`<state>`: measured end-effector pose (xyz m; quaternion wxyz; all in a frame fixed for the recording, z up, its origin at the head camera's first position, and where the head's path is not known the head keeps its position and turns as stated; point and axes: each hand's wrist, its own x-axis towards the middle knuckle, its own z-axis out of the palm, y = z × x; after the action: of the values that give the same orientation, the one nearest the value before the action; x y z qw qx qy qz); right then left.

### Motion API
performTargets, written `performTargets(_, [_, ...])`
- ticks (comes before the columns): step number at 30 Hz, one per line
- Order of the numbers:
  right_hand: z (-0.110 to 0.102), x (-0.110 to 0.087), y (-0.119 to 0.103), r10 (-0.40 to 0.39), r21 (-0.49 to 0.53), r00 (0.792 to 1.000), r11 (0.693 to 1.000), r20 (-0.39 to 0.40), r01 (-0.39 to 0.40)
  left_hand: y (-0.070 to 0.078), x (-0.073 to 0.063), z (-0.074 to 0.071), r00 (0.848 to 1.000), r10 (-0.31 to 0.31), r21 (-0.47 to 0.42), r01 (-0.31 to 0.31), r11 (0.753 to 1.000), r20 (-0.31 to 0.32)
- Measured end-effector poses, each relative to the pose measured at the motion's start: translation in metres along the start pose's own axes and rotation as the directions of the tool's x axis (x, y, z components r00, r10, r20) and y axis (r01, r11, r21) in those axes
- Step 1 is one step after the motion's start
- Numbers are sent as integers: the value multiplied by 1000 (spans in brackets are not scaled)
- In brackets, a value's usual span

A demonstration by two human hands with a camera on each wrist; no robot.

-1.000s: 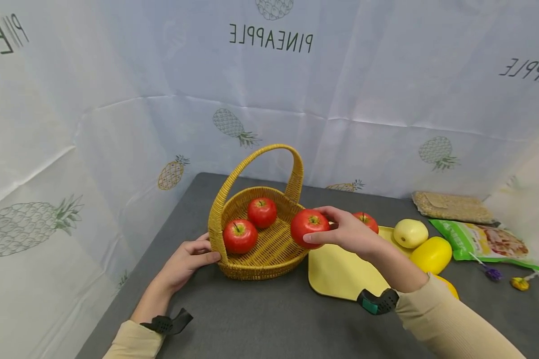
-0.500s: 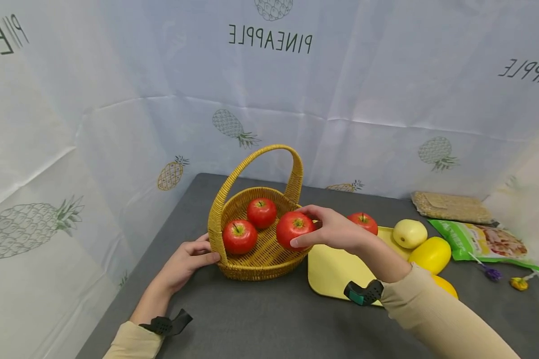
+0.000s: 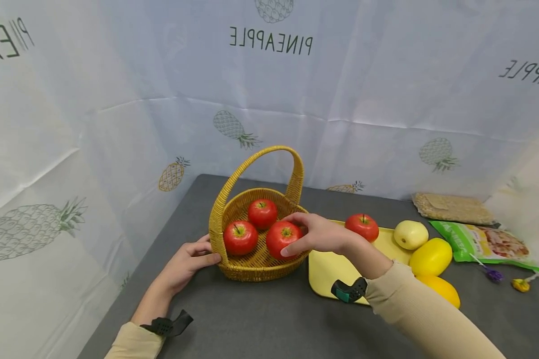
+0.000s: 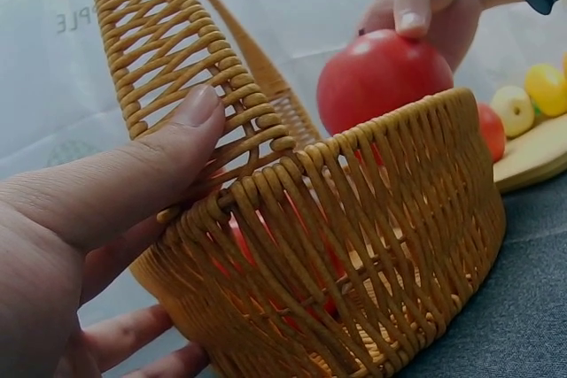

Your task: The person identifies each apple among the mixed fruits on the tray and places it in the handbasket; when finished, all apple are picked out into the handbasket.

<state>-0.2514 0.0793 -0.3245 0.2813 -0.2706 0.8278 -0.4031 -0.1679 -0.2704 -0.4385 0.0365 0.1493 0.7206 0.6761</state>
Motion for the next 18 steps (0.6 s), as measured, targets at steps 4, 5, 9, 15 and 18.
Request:
performTargets(4, [1,5,-1,-13,-40,1000,999,25,14,1,0,1,1000,-5,4,5,1000,0])
performTargets(5, [1,6,-2,-15,-47,999,999,33,16,1,0,1,1000,-7,5,7,1000,0])
performTargets(9, [2,11,-5,-27,-76,998,997,64,32,1,-1,1,1000,-9,-1,9,1000,3])
performTargets(15, [2,18,-10,-44,-121,992,991,115,58,1,1,1,1000,-4,-10,5,1000,3])
performTargets(18, [3,23,-10,-46,-131,988,989,144,65,0,1,2,1000,-2,-11,2,1000,2])
